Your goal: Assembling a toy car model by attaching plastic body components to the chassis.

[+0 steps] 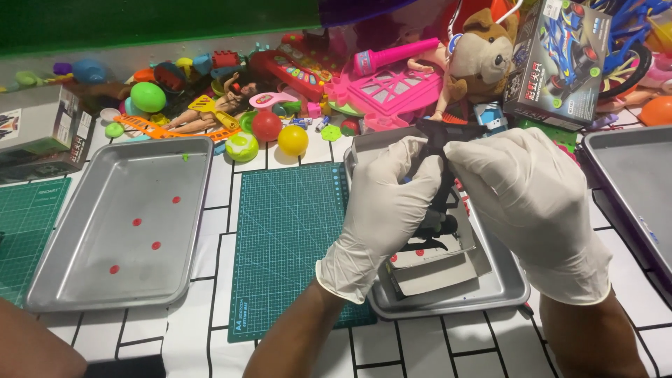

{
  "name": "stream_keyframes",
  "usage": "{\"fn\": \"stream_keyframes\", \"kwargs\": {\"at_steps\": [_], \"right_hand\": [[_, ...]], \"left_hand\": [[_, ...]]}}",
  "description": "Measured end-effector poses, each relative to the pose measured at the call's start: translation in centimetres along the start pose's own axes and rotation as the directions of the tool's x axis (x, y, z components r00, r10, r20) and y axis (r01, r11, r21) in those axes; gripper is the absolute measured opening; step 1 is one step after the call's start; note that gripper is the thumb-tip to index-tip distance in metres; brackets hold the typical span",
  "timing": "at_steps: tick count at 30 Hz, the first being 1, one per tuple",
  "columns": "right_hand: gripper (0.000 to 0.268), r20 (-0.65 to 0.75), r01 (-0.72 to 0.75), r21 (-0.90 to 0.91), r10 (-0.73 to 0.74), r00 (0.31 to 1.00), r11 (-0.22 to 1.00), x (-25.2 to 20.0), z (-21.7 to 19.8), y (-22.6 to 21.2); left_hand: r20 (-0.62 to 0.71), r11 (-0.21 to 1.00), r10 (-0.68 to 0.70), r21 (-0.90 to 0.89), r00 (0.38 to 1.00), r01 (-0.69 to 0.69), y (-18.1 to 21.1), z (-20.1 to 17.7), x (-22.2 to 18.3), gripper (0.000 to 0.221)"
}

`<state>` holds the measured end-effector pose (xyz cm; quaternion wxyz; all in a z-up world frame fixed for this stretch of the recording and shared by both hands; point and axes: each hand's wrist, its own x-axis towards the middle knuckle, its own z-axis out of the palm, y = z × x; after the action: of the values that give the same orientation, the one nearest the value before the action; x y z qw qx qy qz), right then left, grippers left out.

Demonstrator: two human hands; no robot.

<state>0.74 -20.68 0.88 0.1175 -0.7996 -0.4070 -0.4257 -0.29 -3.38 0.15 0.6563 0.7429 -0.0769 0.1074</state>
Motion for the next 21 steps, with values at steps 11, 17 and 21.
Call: {"fn": "stream_keyframes", "kwargs": {"at_steps": [11, 17, 21], "right_hand": [[0.025, -0.165, -0.240, 0.320, 0.304, 0.938, 0.916, -0.1, -0.5, -0.2], [0.051, 0.087, -0.619, 0.567, 0.708, 0.701, 0.543, 1.7, -0.5, -0.9], [0.071, 0.223, -0.569, 0.741, 0.668, 0.710, 0.357, 1.9, 0.6, -0.1]], "left_hand": [[-0.019, 0.974, 0.041, -0.224, 0.999, -0.044, -1.0, -0.6, 0.6, 0.025], [-0.018, 0.943, -0.062, -0.328, 0.998, 0.053, -1.2, -0.2, 0.5, 0.024], [-0.073, 0.950, -0.157, -0.282, 0.985, 0.130, -1.3, 0.3, 0.5, 0.037]]}}
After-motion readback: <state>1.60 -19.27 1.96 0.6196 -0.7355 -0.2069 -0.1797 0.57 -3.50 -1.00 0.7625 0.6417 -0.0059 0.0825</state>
